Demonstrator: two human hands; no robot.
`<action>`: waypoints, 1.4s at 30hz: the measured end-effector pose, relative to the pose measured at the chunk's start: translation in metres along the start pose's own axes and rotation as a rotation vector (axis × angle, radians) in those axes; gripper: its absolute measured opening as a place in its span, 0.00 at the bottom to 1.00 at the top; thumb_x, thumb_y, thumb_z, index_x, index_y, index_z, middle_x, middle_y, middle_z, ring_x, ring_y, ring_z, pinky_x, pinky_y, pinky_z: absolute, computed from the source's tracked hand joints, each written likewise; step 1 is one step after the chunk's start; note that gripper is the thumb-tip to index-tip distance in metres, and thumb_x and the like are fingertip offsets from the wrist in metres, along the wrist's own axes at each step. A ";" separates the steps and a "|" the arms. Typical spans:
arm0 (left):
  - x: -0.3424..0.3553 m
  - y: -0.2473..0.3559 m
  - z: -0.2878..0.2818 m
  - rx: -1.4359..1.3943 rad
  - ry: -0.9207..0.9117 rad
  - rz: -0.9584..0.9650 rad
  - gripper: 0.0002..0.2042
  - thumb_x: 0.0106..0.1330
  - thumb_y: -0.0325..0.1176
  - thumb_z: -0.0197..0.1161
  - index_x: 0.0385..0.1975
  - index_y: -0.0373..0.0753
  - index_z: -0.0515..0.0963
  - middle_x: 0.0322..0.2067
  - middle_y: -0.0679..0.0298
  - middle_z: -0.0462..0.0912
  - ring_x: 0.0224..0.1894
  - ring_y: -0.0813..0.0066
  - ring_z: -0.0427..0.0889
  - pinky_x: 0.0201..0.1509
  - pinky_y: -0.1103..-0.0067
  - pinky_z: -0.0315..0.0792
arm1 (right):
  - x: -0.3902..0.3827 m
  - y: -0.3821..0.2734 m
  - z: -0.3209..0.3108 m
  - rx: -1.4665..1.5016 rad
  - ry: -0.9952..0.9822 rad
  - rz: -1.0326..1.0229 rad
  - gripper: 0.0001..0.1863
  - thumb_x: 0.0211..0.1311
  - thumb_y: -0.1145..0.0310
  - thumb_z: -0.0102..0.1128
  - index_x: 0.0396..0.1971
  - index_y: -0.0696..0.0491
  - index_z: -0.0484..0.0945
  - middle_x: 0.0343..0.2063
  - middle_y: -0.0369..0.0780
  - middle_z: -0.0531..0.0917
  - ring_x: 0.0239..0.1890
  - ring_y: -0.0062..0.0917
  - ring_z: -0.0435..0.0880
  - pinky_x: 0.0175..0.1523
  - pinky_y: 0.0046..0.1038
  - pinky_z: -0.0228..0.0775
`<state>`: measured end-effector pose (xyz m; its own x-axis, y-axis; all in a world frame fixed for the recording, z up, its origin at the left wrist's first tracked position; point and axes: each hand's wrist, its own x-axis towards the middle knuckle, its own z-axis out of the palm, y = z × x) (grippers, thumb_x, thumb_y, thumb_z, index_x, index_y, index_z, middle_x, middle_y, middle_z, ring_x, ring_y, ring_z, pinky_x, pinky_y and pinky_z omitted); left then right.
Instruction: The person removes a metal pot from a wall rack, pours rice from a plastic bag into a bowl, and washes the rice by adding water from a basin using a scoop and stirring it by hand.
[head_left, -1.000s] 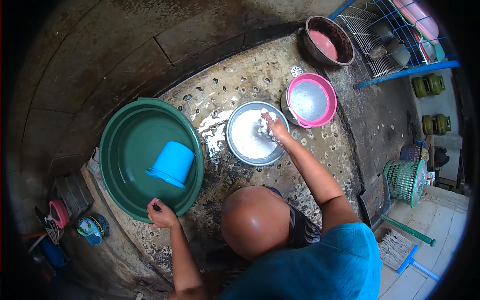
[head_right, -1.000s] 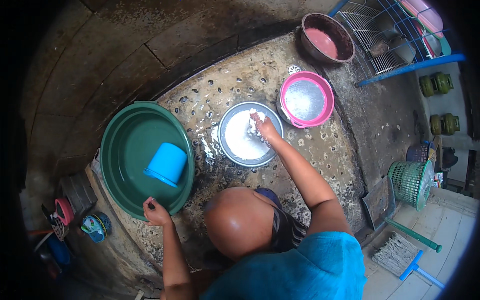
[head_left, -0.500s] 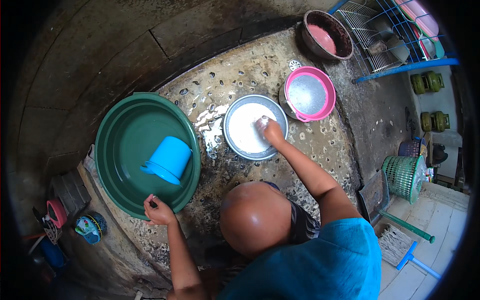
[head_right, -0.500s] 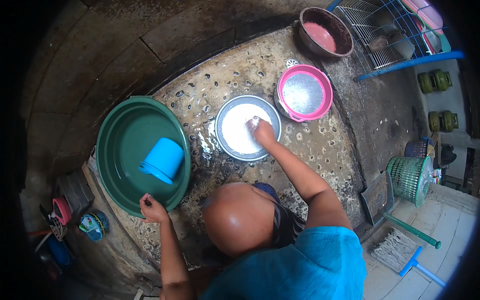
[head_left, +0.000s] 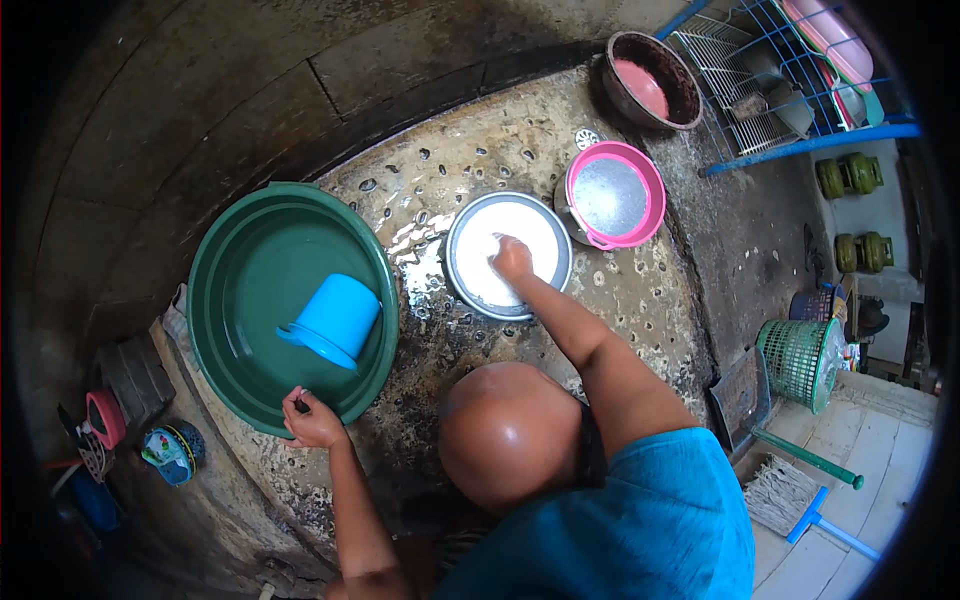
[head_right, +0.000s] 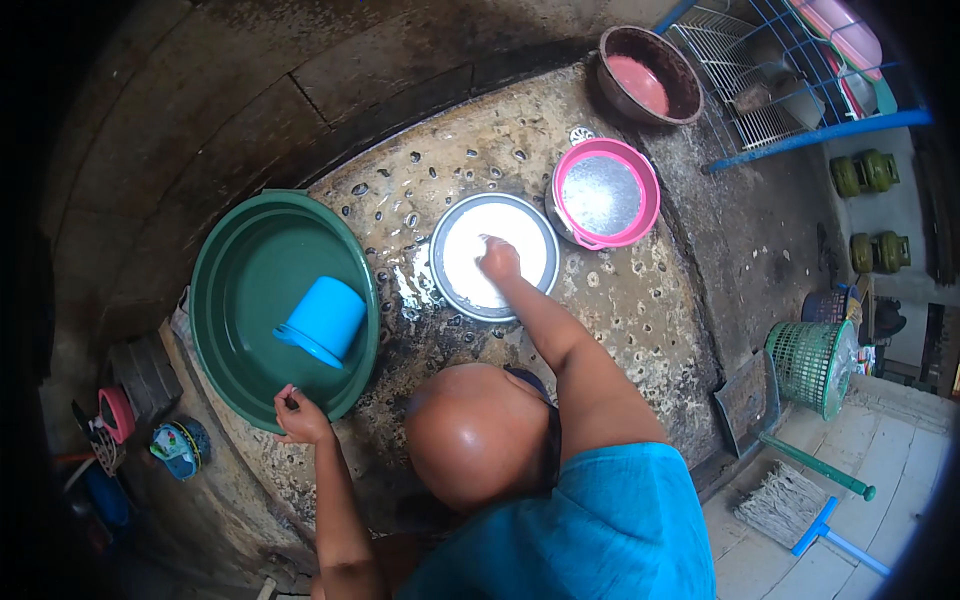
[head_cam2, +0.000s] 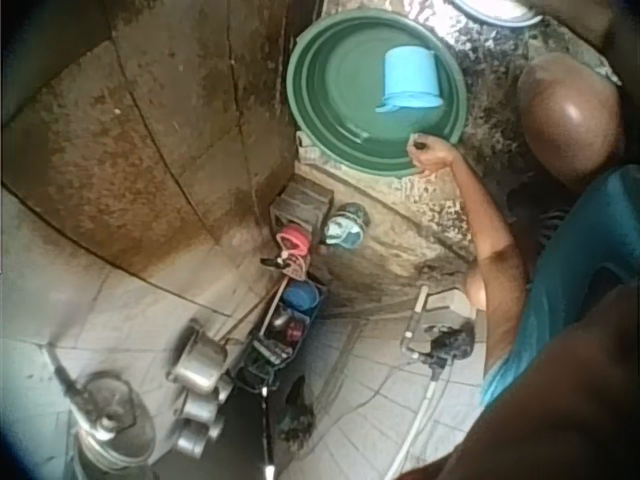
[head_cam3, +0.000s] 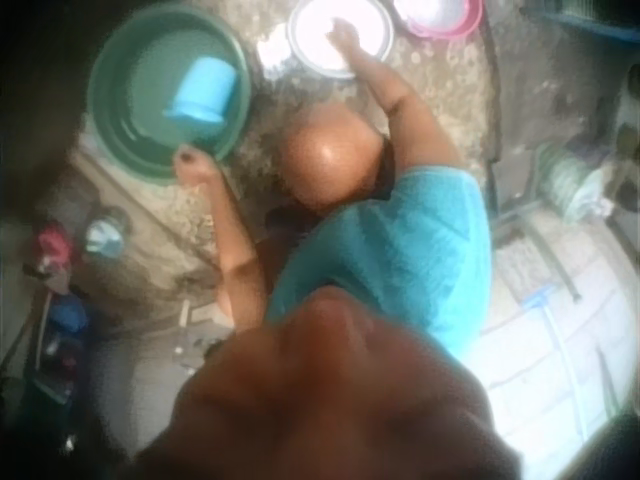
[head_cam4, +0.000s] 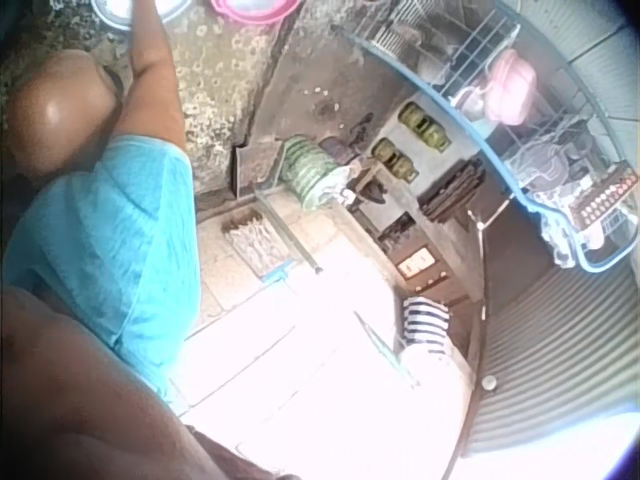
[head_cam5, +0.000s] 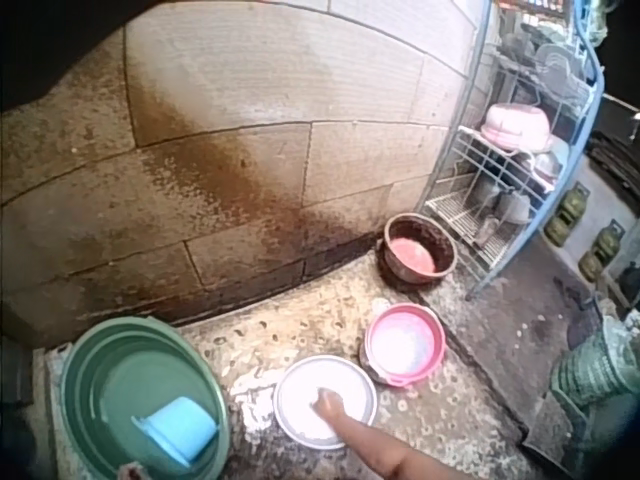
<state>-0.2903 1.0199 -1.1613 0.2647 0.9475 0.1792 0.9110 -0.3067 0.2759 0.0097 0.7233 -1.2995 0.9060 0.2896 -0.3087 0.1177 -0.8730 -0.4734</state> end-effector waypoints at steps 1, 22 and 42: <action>-0.003 0.007 0.004 -0.026 -0.007 0.007 0.04 0.55 0.35 0.58 0.30 0.53 0.78 0.32 0.80 0.79 0.41 0.74 0.76 0.62 0.51 0.37 | 0.008 0.017 0.007 0.177 0.107 0.207 0.33 0.46 0.63 0.63 0.55 0.55 0.65 0.54 0.53 0.68 0.49 0.39 0.76 0.52 0.32 0.67; -0.001 0.001 0.004 -0.052 0.025 0.020 0.05 0.55 0.35 0.57 0.30 0.53 0.77 0.32 0.82 0.79 0.41 0.75 0.76 0.62 0.50 0.36 | -0.025 -0.007 -0.108 0.844 0.011 0.205 0.25 0.62 0.49 0.49 0.21 0.59 0.73 0.13 0.37 0.72 0.15 0.19 0.68 0.19 0.26 0.60; 0.000 -0.002 0.001 -0.051 0.047 0.034 0.05 0.53 0.35 0.57 0.29 0.52 0.77 0.33 0.81 0.80 0.41 0.72 0.76 0.63 0.50 0.34 | 0.004 0.010 -0.013 -0.367 0.073 -0.185 0.20 0.48 0.64 0.59 0.45 0.48 0.76 0.48 0.43 0.74 0.51 0.36 0.72 0.51 0.39 0.69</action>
<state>-0.2917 1.0204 -1.1629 0.2793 0.9316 0.2328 0.8840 -0.3441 0.3164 0.0196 0.7106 -1.2941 0.8810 0.4374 -0.1806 0.4062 -0.8948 -0.1853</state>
